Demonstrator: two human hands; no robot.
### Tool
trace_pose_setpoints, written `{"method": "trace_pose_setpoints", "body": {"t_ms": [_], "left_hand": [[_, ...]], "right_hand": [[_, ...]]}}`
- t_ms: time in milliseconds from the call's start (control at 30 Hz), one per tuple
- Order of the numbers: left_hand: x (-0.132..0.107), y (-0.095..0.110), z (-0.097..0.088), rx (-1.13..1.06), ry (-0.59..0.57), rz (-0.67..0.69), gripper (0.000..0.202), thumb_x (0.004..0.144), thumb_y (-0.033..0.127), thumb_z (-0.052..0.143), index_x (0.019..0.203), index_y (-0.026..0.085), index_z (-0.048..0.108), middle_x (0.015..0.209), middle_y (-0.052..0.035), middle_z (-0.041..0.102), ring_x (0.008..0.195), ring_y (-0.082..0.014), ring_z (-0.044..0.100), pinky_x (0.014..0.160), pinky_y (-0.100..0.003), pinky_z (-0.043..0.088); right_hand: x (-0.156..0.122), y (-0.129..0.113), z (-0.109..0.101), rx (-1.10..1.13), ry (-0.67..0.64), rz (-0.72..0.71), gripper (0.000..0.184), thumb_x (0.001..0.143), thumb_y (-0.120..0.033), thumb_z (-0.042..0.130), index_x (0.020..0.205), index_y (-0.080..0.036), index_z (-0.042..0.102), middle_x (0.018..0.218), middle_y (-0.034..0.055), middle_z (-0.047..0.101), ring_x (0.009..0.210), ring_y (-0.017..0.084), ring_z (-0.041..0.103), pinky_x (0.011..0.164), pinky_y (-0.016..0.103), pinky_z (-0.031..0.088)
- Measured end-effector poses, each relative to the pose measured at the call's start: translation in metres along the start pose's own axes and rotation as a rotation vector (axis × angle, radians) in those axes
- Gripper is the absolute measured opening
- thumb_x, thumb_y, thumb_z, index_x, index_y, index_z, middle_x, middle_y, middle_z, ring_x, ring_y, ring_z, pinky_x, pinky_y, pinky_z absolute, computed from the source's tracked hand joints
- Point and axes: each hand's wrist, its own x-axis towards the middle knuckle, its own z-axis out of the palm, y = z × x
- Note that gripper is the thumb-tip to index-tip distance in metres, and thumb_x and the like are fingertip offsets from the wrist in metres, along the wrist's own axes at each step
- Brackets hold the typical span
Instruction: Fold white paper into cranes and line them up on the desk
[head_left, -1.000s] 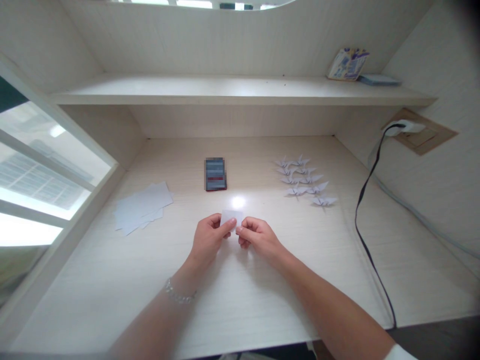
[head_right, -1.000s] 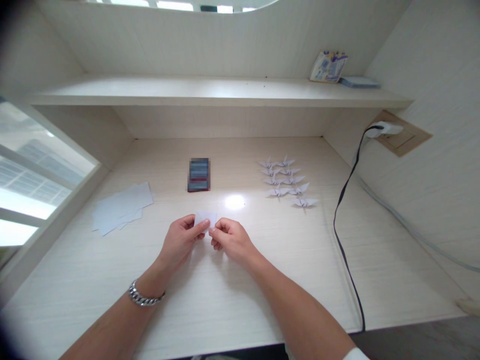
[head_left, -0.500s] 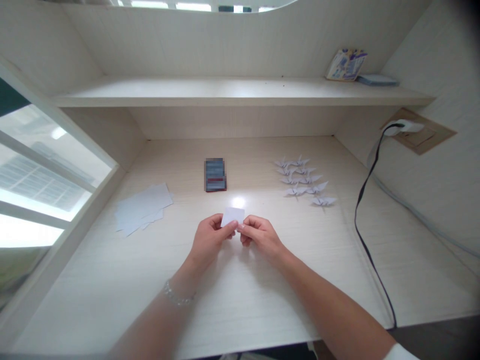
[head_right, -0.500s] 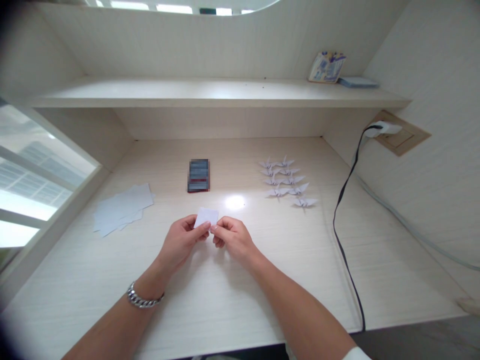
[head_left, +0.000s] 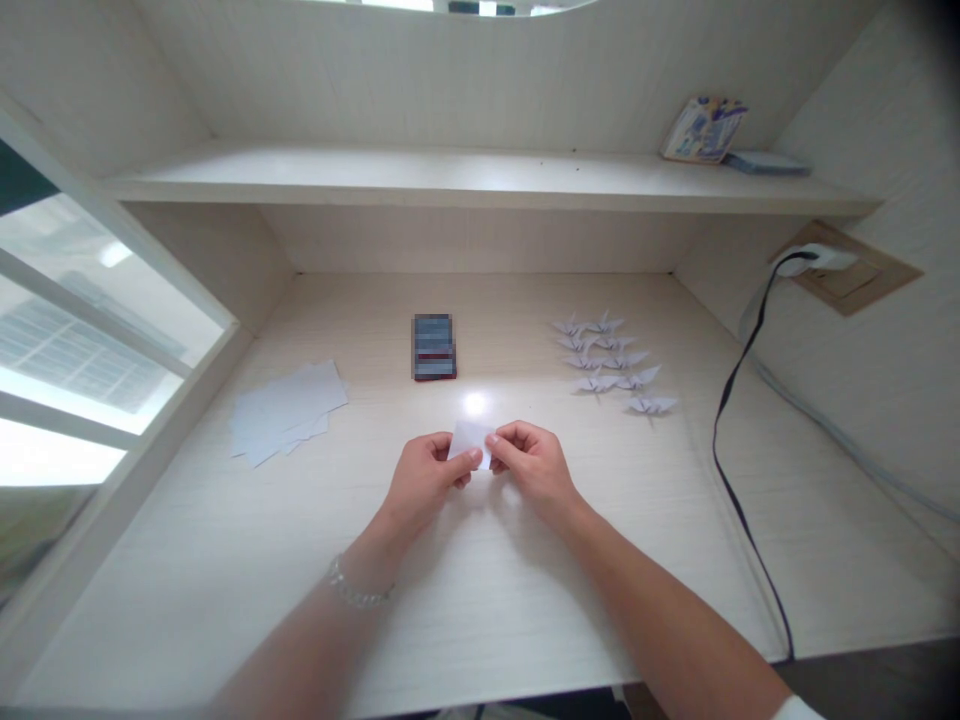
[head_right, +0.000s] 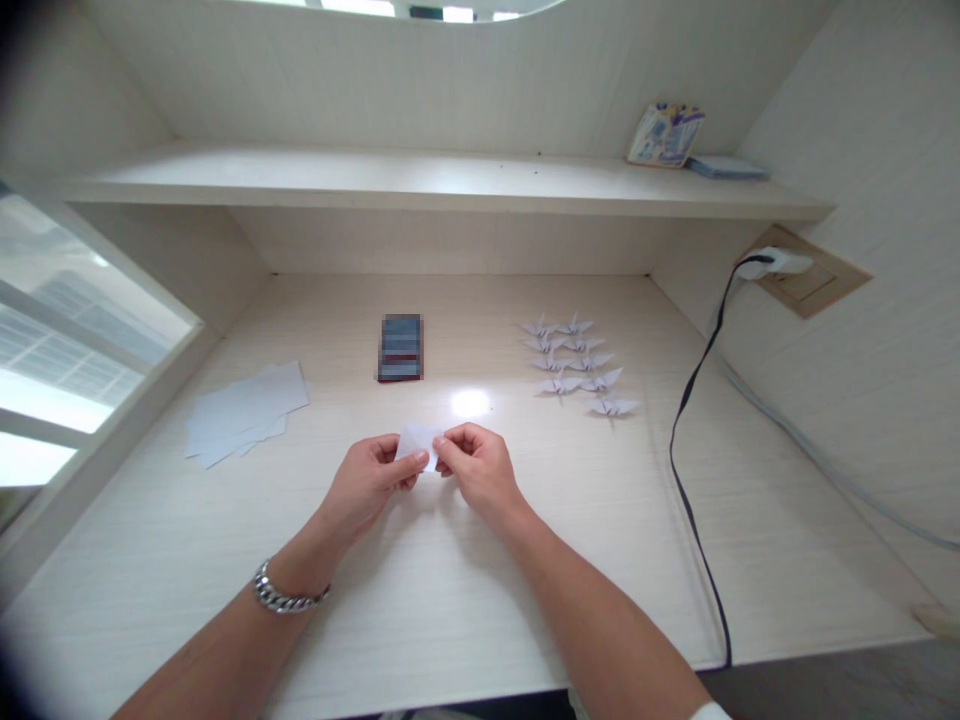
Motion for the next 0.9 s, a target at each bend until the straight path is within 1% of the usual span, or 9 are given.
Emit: {"method": "trace_pose_setpoints", "body": {"t_ms": [167,233,300,367,467,500,700,800,900], "left_hand": [[-0.001,0.002,0.001,-0.018,-0.016,-0.024,0.024,0.068,0.035,0.065,0.066,0.012,0.059,0.054,0.0004,0.052,0.05,-0.0086,0.044,0.049,-0.021,0.032],[-0.002,0.003,0.002,-0.004,-0.028,-0.041,0.025,0.068,0.035,0.066,0.066,0.012,0.059,0.053,0.0003,0.052,0.049,-0.0086,0.044,0.048,-0.021,0.032],[-0.002,0.003,0.002,0.019,-0.02,-0.048,0.026,0.068,0.037,0.065,0.065,0.011,0.059,0.053,-0.0001,0.053,0.049,-0.0088,0.044,0.048,-0.021,0.032],[-0.002,0.003,0.003,0.048,0.008,-0.034,0.027,0.069,0.038,0.065,0.066,0.011,0.059,0.054,-0.0006,0.054,0.05,-0.0093,0.046,0.048,-0.021,0.032],[-0.001,0.003,0.003,0.083,0.029,0.008,0.027,0.07,0.039,0.064,0.066,0.012,0.061,0.055,-0.0011,0.055,0.051,-0.0098,0.047,0.049,-0.021,0.034],[-0.001,0.003,0.003,0.093,0.033,0.019,0.027,0.07,0.039,0.064,0.067,0.012,0.061,0.056,-0.0012,0.056,0.052,-0.0099,0.048,0.049,-0.02,0.035],[0.003,0.004,-0.002,0.087,0.074,0.015,0.028,0.066,0.037,0.068,0.078,0.012,0.066,0.058,-0.002,0.059,0.051,-0.0101,0.05,0.049,-0.021,0.038],[0.007,0.003,-0.01,-0.022,0.167,0.015,0.031,0.063,0.034,0.072,0.084,0.012,0.064,0.056,-0.0003,0.058,0.049,-0.0095,0.05,0.048,-0.02,0.038],[0.008,0.002,-0.015,-0.104,0.242,0.068,0.029,0.065,0.032,0.071,0.086,0.013,0.064,0.058,0.0004,0.057,0.052,-0.0083,0.05,0.05,-0.019,0.039]], "right_hand": [[0.005,-0.001,-0.006,0.011,0.051,-0.007,0.019,0.072,-0.034,0.063,0.069,-0.015,0.062,0.056,0.0002,0.06,0.051,0.011,0.055,0.052,0.024,0.046],[0.008,-0.001,-0.012,0.06,0.146,-0.018,0.021,0.073,-0.036,0.063,0.071,-0.015,0.06,0.06,0.0009,0.061,0.052,0.011,0.055,0.051,0.024,0.046],[0.01,0.0,-0.017,0.069,0.181,-0.021,0.022,0.073,-0.037,0.063,0.072,-0.016,0.059,0.062,0.0008,0.061,0.053,0.011,0.055,0.051,0.023,0.046],[0.009,0.001,-0.017,0.056,0.119,0.004,0.024,0.074,-0.04,0.062,0.073,-0.016,0.058,0.062,0.0005,0.061,0.053,0.011,0.056,0.051,0.023,0.046],[0.004,0.003,-0.01,-0.042,-0.123,0.06,0.028,0.075,-0.044,0.06,0.069,-0.017,0.055,0.056,-0.0008,0.058,0.05,0.012,0.054,0.049,0.024,0.045],[0.002,0.003,-0.007,-0.087,-0.148,0.054,0.031,0.076,-0.045,0.058,0.064,-0.017,0.053,0.054,-0.0009,0.057,0.049,0.011,0.054,0.049,0.023,0.044],[0.001,0.005,-0.005,-0.163,-0.085,0.03,0.034,0.078,-0.046,0.055,0.061,-0.018,0.048,0.051,-0.0012,0.057,0.046,0.011,0.053,0.047,0.022,0.041],[0.003,0.005,-0.009,-0.131,-0.067,0.02,0.034,0.079,-0.046,0.055,0.06,-0.018,0.047,0.051,-0.0012,0.056,0.046,0.011,0.053,0.048,0.022,0.041],[0.003,0.005,-0.011,-0.097,-0.083,0.038,0.034,0.079,-0.046,0.055,0.06,-0.018,0.047,0.051,-0.0013,0.056,0.045,0.011,0.052,0.046,0.022,0.04]]}}
